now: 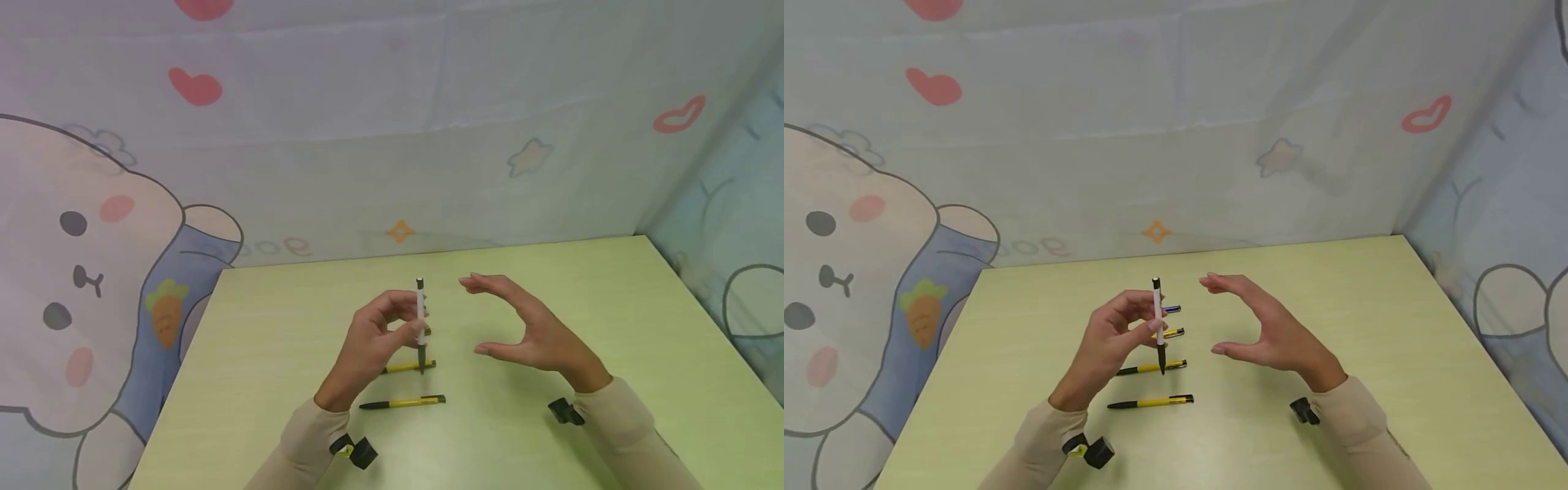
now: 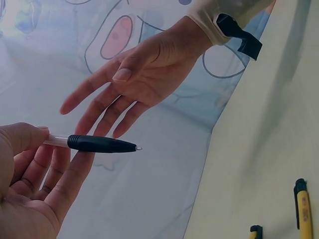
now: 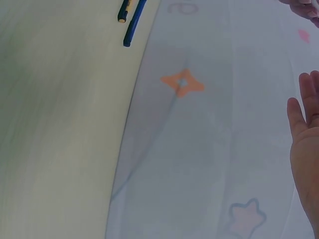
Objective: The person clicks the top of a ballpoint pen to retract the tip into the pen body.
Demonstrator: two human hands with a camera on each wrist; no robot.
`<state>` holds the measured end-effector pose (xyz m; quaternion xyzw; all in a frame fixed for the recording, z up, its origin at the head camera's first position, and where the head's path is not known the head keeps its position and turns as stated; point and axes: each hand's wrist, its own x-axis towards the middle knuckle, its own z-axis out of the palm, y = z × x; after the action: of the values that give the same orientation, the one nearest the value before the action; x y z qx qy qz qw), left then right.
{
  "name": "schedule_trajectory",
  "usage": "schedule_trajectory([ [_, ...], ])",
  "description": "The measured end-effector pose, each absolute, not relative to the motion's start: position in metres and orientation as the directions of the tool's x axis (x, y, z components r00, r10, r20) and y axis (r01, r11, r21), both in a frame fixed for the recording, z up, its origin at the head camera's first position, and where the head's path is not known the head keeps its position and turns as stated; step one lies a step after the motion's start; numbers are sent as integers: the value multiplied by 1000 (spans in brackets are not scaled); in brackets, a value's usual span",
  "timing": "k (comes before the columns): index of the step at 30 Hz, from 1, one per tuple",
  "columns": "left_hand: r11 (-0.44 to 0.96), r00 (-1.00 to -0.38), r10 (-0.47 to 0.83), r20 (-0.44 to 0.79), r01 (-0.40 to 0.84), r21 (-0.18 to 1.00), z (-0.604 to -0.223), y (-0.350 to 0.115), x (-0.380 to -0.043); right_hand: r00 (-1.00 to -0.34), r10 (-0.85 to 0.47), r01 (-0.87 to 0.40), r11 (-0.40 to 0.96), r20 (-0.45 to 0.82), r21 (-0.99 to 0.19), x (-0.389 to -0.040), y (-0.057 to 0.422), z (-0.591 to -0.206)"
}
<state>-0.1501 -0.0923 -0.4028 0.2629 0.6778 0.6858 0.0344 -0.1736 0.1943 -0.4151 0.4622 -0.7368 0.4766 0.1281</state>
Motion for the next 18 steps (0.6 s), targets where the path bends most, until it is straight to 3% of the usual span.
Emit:
schedule_trajectory([
  [18,-69,-874,400,276,271,960,-406,-89,-150,-531,-570,-798,88,627,-596,-161,171,-389],
])
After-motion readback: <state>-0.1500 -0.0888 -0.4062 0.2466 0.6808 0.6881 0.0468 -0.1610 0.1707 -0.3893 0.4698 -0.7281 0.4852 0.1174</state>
